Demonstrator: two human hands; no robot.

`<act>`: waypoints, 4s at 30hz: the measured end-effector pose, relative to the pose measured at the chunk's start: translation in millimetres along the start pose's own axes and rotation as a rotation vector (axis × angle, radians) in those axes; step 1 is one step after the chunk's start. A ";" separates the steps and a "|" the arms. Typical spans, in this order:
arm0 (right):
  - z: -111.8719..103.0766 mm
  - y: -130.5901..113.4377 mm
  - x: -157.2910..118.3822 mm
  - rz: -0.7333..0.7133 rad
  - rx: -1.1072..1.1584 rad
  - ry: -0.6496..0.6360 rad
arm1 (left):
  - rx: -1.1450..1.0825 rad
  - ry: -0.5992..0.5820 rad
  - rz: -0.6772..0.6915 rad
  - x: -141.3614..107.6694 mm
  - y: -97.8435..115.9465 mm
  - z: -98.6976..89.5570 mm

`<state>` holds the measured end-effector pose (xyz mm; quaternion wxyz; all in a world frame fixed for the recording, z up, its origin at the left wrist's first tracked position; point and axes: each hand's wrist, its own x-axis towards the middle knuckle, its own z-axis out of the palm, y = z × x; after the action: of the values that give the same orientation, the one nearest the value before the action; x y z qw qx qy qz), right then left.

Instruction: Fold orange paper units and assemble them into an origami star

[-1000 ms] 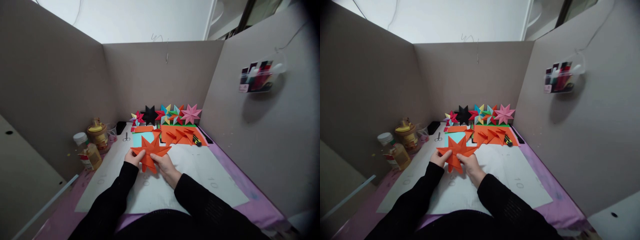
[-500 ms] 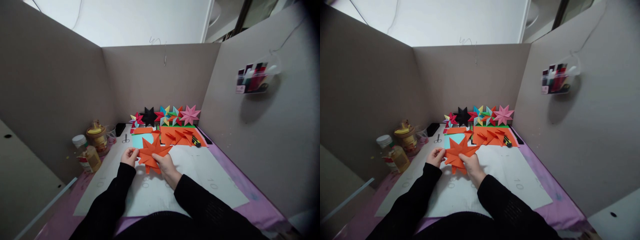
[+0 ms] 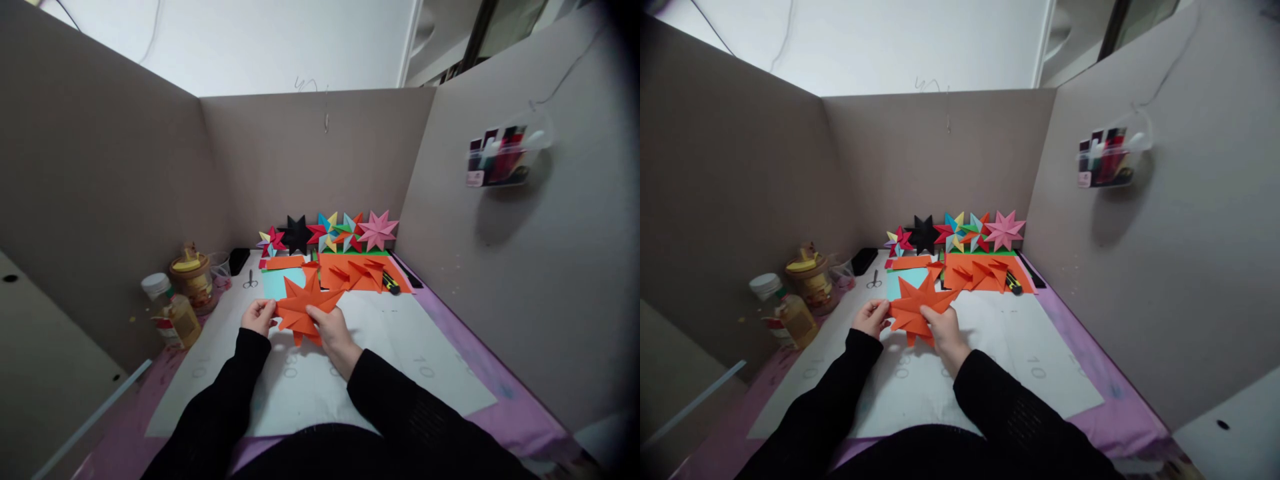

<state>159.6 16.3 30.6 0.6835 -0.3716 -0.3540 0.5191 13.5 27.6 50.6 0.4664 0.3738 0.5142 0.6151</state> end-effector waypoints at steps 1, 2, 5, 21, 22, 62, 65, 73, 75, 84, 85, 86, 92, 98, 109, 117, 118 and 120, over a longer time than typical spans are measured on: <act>-0.5 0.7 0.4 -0.006 -0.018 0.007 | -0.004 0.006 -0.003 -0.2 0.4 0.1; -0.8 1.2 0.6 -0.012 -0.034 0.008 | -0.011 0.010 -0.006 -0.4 0.8 0.2; 0.3 -0.3 -0.6 -0.038 -0.046 -0.015 | -0.051 0.013 -0.015 -0.5 0.7 0.9; 0.9 -3.0 -1.7 -0.073 -0.130 -0.086 | -0.086 -0.003 0.102 2.3 -11.5 3.4; 0.2 -2.0 -0.7 -0.081 -0.143 -0.082 | -0.049 0.000 0.150 2.6 -11.1 2.7; 3.7 -10.6 -7.3 -0.046 -0.178 -0.177 | 0.341 -0.051 0.282 16.1 -13.1 -7.7; 2.8 -8.7 -7.6 -0.048 -0.185 -0.191 | 0.347 -0.039 0.282 15.1 -11.4 -7.4; 1.9 -6.3 -8.5 -0.024 -0.149 -0.199 | 0.331 -0.021 0.297 9.6 -7.4 -4.8; 1.7 -5.3 -8.4 -0.017 -0.150 -0.190 | 0.322 -0.019 0.299 8.0 -7.0 -4.1; 4.2 -5.8 -7.0 0.029 0.016 -0.139 | 0.216 0.010 0.353 9.4 -13.0 -2.3; 4.5 -7.1 -7.0 0.030 0.036 -0.134 | 0.168 0.012 0.357 9.6 -13.7 -2.0; 4.7 -8.5 -7.2 0.029 0.049 -0.131 | 0.121 -0.007 0.338 9.5 -14.2 -1.6; 5.3 -10.9 -8.5 0.031 -0.015 -0.169 | -0.002 -0.189 0.047 3.2 -12.9 0.3; 4.5 -5.1 -9.0 0.014 -0.058 -0.219 | -0.038 -0.150 0.004 1.0 -8.9 -0.8; 5.8 -4.7 -11.5 0.041 -0.024 -0.229 | -0.013 -0.148 0.017 0.8 -11.3 -1.4; 8.0 -6.7 -10.8 0.089 -0.013 -0.306 | -0.029 -0.094 0.007 10.4 -15.1 -4.9; 7.8 -5.6 -11.2 0.104 -0.001 -0.296 | -0.029 -0.094 0.011 10.2 -16.2 -4.6; 7.1 -2.1 -11.9 0.133 0.024 -0.274 | -0.014 -0.100 0.028 8.9 -18.2 -4.0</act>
<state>151.8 5.3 34.7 0.5970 -0.3118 -0.4125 0.6134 10.6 35.7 31.8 0.4853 0.4079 0.4805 0.6060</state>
